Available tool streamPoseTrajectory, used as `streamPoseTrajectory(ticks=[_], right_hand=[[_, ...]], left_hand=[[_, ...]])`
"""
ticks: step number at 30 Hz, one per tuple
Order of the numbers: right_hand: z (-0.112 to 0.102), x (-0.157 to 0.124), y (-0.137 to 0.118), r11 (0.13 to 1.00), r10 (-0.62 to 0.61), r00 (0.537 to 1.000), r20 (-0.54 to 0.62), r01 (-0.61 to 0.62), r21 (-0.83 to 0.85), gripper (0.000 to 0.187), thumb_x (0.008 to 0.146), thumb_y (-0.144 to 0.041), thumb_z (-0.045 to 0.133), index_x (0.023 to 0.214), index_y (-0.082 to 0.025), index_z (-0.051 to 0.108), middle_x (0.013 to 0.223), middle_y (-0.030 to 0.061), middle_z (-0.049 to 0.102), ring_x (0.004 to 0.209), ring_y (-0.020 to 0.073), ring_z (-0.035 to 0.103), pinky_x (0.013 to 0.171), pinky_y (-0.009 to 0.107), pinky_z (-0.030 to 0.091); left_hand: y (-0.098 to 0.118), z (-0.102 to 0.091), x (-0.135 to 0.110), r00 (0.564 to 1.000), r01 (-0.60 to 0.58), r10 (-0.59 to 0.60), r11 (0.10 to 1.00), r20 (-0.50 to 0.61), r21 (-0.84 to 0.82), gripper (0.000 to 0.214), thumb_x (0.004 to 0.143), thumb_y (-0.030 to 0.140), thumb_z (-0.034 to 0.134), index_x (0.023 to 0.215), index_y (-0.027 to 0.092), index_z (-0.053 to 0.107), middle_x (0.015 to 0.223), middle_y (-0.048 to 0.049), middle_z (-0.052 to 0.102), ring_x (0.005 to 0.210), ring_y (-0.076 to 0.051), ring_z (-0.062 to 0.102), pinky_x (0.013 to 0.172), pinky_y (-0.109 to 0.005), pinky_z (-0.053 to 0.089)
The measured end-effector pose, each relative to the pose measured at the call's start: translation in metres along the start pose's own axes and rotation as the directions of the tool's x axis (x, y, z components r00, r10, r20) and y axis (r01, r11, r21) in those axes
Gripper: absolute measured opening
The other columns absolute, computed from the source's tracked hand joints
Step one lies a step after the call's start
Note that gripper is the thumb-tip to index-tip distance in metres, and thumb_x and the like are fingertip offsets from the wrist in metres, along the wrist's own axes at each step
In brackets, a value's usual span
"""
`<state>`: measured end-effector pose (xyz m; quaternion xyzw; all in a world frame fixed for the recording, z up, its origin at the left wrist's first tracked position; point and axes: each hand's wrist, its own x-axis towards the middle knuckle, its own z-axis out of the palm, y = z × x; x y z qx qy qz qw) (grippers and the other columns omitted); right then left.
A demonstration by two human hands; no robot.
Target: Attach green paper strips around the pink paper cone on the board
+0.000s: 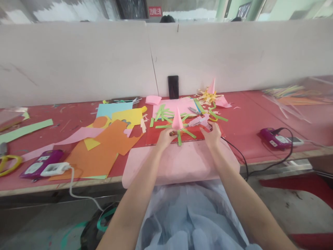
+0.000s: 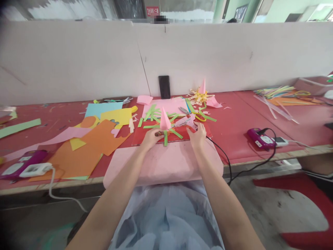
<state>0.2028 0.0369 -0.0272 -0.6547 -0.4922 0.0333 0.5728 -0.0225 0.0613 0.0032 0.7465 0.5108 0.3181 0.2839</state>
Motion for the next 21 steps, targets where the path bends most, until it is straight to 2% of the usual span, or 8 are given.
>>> streamPoseTrajectory(ticks=[4, 8, 14, 21], right_hand=[[-0.0033, 0.0018, -0.0017, 0.997, 0.06, 0.998, -0.035, -0.059, 0.045, 0.038, 0.065, -0.038, 0.066, 0.097, -0.018, 0.058, 0.095, 0.0064, 0.062, 0.087, 0.0197, 0.057, 0.083, 0.035, 0.045], [-0.004, 0.0005, -0.0057, 0.997, 0.067, 0.997, -0.033, -0.066, 0.048, 0.039, 0.066, -0.039, 0.065, 0.097, -0.018, 0.058, 0.096, 0.0068, 0.061, 0.088, 0.0195, 0.056, 0.083, 0.035, 0.045], [-0.0036, 0.0003, -0.0068, 0.996, 0.072, 0.996, -0.048, -0.07, 0.051, 0.04, 0.066, -0.04, 0.065, 0.098, -0.018, 0.059, 0.096, 0.0065, 0.061, 0.086, 0.0185, 0.056, 0.081, 0.034, 0.045], [-0.002, 0.0009, -0.0049, 0.994, 0.098, 0.993, -0.063, -0.094, 0.064, 0.041, 0.065, -0.04, 0.065, 0.098, -0.017, 0.059, 0.092, 0.006, 0.061, 0.082, 0.0176, 0.055, 0.08, 0.033, 0.045]], left_hand=[[0.0016, -0.0012, 0.0, 0.994, -0.071, 0.071, 0.997, -0.086, 0.01, 0.032, 0.072, 0.016, 0.066, 0.103, 0.022, 0.065, 0.093, 0.0001, 0.065, 0.064, -0.009, 0.054, 0.068, -0.023, 0.047], [0.0032, -0.0032, -0.0001, 0.978, -0.088, 0.101, 0.993, -0.18, 0.08, 0.024, 0.074, 0.018, 0.066, 0.098, 0.021, 0.066, 0.092, -0.001, 0.064, 0.066, -0.01, 0.055, 0.069, -0.023, 0.047], [-0.0002, 0.0037, -0.0007, 0.993, -0.068, 0.083, 0.985, -0.085, 0.159, 0.014, 0.077, 0.021, 0.065, 0.09, 0.022, 0.068, 0.093, -0.0015, 0.062, 0.07, -0.011, 0.056, 0.07, -0.025, 0.048], [0.0034, 0.0042, -0.0016, 0.994, -0.09, 0.102, 0.964, -0.032, 0.252, 0.013, 0.079, 0.022, 0.064, 0.091, 0.023, 0.069, 0.093, -0.0028, 0.063, 0.093, -0.018, 0.058, 0.082, -0.03, 0.048]])
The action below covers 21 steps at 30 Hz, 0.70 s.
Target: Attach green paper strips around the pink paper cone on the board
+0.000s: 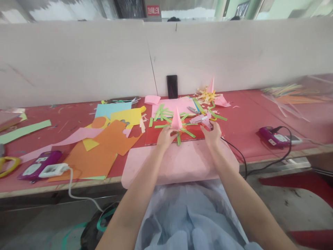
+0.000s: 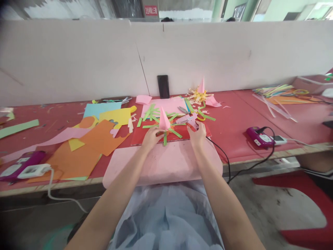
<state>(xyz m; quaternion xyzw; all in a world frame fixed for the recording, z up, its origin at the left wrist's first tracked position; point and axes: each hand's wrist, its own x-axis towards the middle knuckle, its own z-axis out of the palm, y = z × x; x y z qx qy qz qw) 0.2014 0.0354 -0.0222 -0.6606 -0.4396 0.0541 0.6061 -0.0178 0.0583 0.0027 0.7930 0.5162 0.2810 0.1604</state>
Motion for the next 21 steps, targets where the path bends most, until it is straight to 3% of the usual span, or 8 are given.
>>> streamPoseTrajectory(ticks=[6, 11, 15, 21], right_hand=[[0.0, -0.001, -0.001, 1.0, 0.001, 1.0, 0.001, -0.001, 0.008, 0.04, 0.065, -0.04, 0.065, 0.097, -0.017, 0.059, 0.093, 0.0062, 0.061, 0.084, 0.0181, 0.056, 0.08, 0.033, 0.045], [-0.001, -0.002, -0.002, 1.0, 0.003, 1.0, 0.014, -0.003, -0.013, 0.04, 0.066, -0.039, 0.064, 0.099, -0.018, 0.059, 0.097, 0.0072, 0.062, 0.088, 0.0191, 0.056, 0.081, 0.033, 0.045], [-0.001, -0.002, -0.002, 1.0, 0.012, 0.999, 0.029, -0.012, -0.011, 0.04, 0.067, -0.037, 0.064, 0.101, -0.017, 0.058, 0.098, 0.0072, 0.063, 0.088, 0.019, 0.056, 0.082, 0.033, 0.045], [0.0, -0.002, -0.001, 1.0, 0.02, 0.999, 0.041, -0.02, -0.017, 0.04, 0.066, -0.038, 0.064, 0.099, -0.018, 0.058, 0.096, 0.0071, 0.063, 0.087, 0.0193, 0.056, 0.082, 0.034, 0.045]], left_hand=[[0.014, 0.0, -0.013, 0.998, 0.038, -0.025, 0.978, -0.065, 0.207, 0.024, 0.088, 0.027, 0.05, 0.106, 0.02, 0.064, 0.108, -0.0078, 0.063, 0.105, -0.023, 0.056, 0.091, -0.038, 0.045], [0.033, 0.014, -0.034, 0.999, 0.028, -0.016, 0.924, -0.033, 0.382, 0.043, 0.092, 0.034, 0.039, 0.129, 0.015, 0.048, 0.137, -0.0135, 0.046, 0.128, -0.027, 0.04, 0.108, -0.044, 0.03], [0.039, 0.021, -0.038, 0.995, 0.058, -0.084, 0.909, 0.045, 0.412, 0.053, 0.091, 0.041, 0.036, 0.135, 0.011, 0.04, 0.145, -0.017, 0.035, 0.135, -0.03, 0.03, 0.111, -0.048, 0.023], [0.037, 0.021, -0.037, 0.993, 0.06, -0.094, 0.924, 0.07, 0.378, 0.053, 0.091, 0.044, 0.036, 0.135, 0.015, 0.04, 0.143, -0.0165, 0.038, 0.134, -0.031, 0.031, 0.11, -0.051, 0.022]])
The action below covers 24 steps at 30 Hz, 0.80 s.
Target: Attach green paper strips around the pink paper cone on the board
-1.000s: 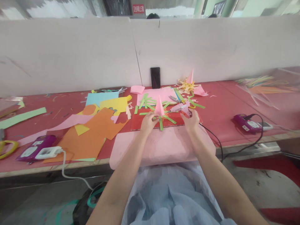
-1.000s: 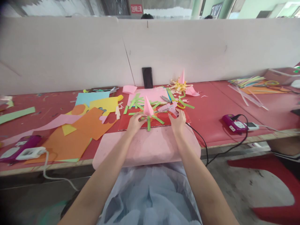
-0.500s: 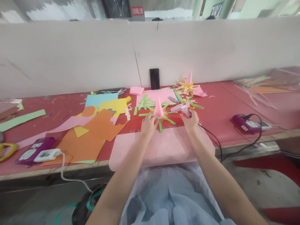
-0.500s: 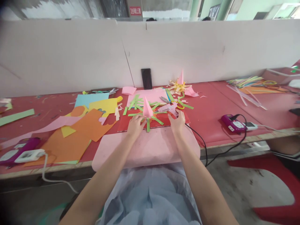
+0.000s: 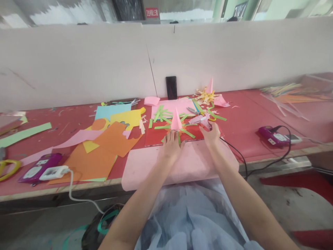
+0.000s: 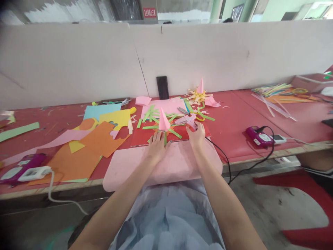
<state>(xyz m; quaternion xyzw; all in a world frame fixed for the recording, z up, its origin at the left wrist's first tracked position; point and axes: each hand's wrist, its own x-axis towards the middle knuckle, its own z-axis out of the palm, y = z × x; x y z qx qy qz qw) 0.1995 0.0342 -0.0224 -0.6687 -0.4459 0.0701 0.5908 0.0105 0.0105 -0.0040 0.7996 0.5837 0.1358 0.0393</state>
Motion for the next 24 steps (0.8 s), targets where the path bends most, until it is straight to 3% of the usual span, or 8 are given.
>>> streamPoseTrajectory(ticks=[15, 19, 24], right_hand=[[0.0, -0.001, 0.0, 1.0, -0.007, 1.0, 0.001, 0.007, -0.019, 0.039, 0.067, -0.039, 0.063, 0.1, -0.017, 0.058, 0.098, 0.0077, 0.063, 0.088, 0.0192, 0.056, 0.083, 0.034, 0.044], [0.001, 0.0, 0.001, 1.0, 0.019, 1.0, -0.006, -0.019, 0.01, 0.042, 0.065, -0.041, 0.064, 0.099, -0.017, 0.059, 0.097, 0.0076, 0.062, 0.085, 0.0186, 0.055, 0.082, 0.034, 0.045], [0.002, 0.002, -0.001, 0.998, 0.046, 0.999, -0.009, -0.046, 0.03, 0.043, 0.064, -0.042, 0.065, 0.098, -0.017, 0.059, 0.093, 0.0066, 0.061, 0.083, 0.0181, 0.055, 0.077, 0.032, 0.046]], left_hand=[[0.003, -0.002, 0.001, 1.0, -0.012, 0.012, 0.999, 0.007, 0.039, 0.059, 0.089, 0.05, 0.038, 0.133, 0.012, 0.043, 0.139, -0.0183, 0.042, 0.131, -0.031, 0.034, 0.111, -0.053, 0.018], [0.001, -0.005, 0.004, 1.0, 0.003, -0.004, 0.999, -0.007, -0.044, 0.053, 0.088, 0.052, 0.038, 0.126, 0.017, 0.05, 0.138, -0.0159, 0.045, 0.13, -0.03, 0.037, 0.111, -0.053, 0.016], [-0.015, -0.023, 0.024, 0.995, 0.096, -0.099, 0.963, 0.0, -0.253, 0.033, 0.092, 0.036, 0.036, 0.104, 0.022, 0.064, 0.122, -0.01, 0.06, 0.115, -0.027, 0.053, 0.105, -0.051, 0.027]])
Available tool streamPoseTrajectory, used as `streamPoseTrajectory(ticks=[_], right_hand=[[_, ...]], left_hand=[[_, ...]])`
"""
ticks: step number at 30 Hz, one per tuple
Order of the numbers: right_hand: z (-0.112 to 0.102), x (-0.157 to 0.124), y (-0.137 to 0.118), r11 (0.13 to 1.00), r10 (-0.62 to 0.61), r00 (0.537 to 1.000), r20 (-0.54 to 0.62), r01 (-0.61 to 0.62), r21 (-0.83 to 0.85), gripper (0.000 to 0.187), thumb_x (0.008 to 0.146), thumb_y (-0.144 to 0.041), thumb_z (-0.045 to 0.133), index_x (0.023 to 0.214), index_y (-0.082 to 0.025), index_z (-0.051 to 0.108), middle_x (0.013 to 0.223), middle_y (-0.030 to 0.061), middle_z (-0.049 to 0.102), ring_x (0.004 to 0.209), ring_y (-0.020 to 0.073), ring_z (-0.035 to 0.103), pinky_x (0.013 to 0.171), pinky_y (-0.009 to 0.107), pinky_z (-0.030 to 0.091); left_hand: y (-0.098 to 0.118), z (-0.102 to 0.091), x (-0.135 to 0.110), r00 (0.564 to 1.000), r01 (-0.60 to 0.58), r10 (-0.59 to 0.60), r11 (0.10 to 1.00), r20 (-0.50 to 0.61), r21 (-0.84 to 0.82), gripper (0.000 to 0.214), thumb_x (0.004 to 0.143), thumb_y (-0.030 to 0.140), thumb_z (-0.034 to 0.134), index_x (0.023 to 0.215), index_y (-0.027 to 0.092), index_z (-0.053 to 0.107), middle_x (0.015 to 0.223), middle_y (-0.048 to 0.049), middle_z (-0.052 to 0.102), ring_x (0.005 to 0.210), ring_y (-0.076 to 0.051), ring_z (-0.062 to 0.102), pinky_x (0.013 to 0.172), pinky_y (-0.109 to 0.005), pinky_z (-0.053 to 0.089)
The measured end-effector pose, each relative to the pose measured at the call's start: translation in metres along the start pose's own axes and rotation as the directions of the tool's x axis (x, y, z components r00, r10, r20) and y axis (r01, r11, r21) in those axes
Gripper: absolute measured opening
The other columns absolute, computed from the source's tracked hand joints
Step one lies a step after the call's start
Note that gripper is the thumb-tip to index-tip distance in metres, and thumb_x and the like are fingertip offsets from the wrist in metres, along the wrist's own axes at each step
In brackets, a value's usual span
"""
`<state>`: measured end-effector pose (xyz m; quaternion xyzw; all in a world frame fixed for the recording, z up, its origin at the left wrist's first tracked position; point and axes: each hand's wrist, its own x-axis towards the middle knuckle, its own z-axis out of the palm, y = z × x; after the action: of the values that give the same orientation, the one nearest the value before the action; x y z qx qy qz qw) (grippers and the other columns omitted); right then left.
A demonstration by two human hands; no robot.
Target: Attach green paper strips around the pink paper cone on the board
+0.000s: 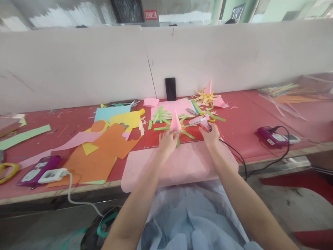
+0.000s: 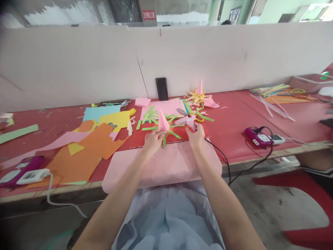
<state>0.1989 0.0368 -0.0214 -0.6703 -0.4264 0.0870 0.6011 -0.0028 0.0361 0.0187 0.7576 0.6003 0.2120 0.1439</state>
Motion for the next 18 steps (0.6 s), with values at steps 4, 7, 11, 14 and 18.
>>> streamPoseTrajectory(ticks=[4, 7, 11, 14, 18], right_hand=[[0.001, 0.0, -0.002, 1.0, 0.003, 0.999, -0.037, -0.003, 0.011, 0.042, 0.064, -0.042, 0.064, 0.098, -0.018, 0.059, 0.094, 0.0066, 0.061, 0.083, 0.0181, 0.055, 0.077, 0.032, 0.046], [0.0, -0.001, -0.003, 1.0, 0.012, 0.999, -0.051, -0.01, 0.023, 0.042, 0.065, -0.042, 0.064, 0.099, -0.018, 0.059, 0.095, 0.0062, 0.061, 0.081, 0.0171, 0.055, 0.077, 0.032, 0.046], [-0.003, -0.001, -0.003, 0.999, 0.038, 0.997, -0.066, -0.035, 0.038, 0.043, 0.065, -0.042, 0.064, 0.099, -0.017, 0.058, 0.094, 0.0059, 0.06, 0.08, 0.0164, 0.054, 0.076, 0.031, 0.046], [-0.004, -0.001, -0.003, 0.998, 0.05, 0.997, -0.056, -0.048, 0.031, 0.042, 0.065, -0.042, 0.064, 0.099, -0.017, 0.058, 0.093, 0.0053, 0.06, 0.079, 0.016, 0.054, 0.075, 0.031, 0.045], [-0.003, -0.001, -0.002, 1.0, 0.016, 0.998, -0.053, -0.016, 0.006, 0.042, 0.066, -0.043, 0.064, 0.098, -0.018, 0.058, 0.091, 0.0049, 0.061, 0.078, 0.0161, 0.054, 0.074, 0.031, 0.045]], left_hand=[[-0.002, -0.03, 0.028, 0.98, 0.081, -0.094, 0.994, -0.177, -0.075, 0.022, 0.086, 0.03, 0.049, 0.095, 0.02, 0.067, 0.096, -0.0094, 0.071, 0.093, -0.024, 0.063, 0.09, -0.038, 0.043], [0.008, -0.046, 0.047, 0.961, -0.011, -0.021, 0.993, -0.276, -0.114, 0.021, 0.083, 0.03, 0.055, 0.098, 0.02, 0.066, 0.103, -0.0075, 0.069, 0.094, -0.021, 0.063, 0.085, -0.032, 0.045], [0.024, -0.045, 0.066, 0.96, -0.053, 0.027, 0.995, -0.28, -0.086, 0.013, 0.078, 0.029, 0.063, 0.087, 0.021, 0.066, 0.097, -0.005, 0.069, 0.087, -0.02, 0.063, 0.081, -0.031, 0.045], [0.028, -0.039, 0.072, 0.966, -0.038, 0.023, 0.998, -0.258, -0.056, 0.007, 0.077, 0.027, 0.064, 0.078, 0.021, 0.065, 0.087, -0.0044, 0.069, 0.078, -0.02, 0.062, 0.073, -0.03, 0.046], [0.024, -0.045, 0.074, 0.962, -0.052, 0.04, 0.998, -0.269, -0.039, 0.007, 0.078, 0.028, 0.063, 0.076, 0.021, 0.064, 0.084, -0.0033, 0.068, 0.076, -0.018, 0.061, 0.069, -0.028, 0.046]])
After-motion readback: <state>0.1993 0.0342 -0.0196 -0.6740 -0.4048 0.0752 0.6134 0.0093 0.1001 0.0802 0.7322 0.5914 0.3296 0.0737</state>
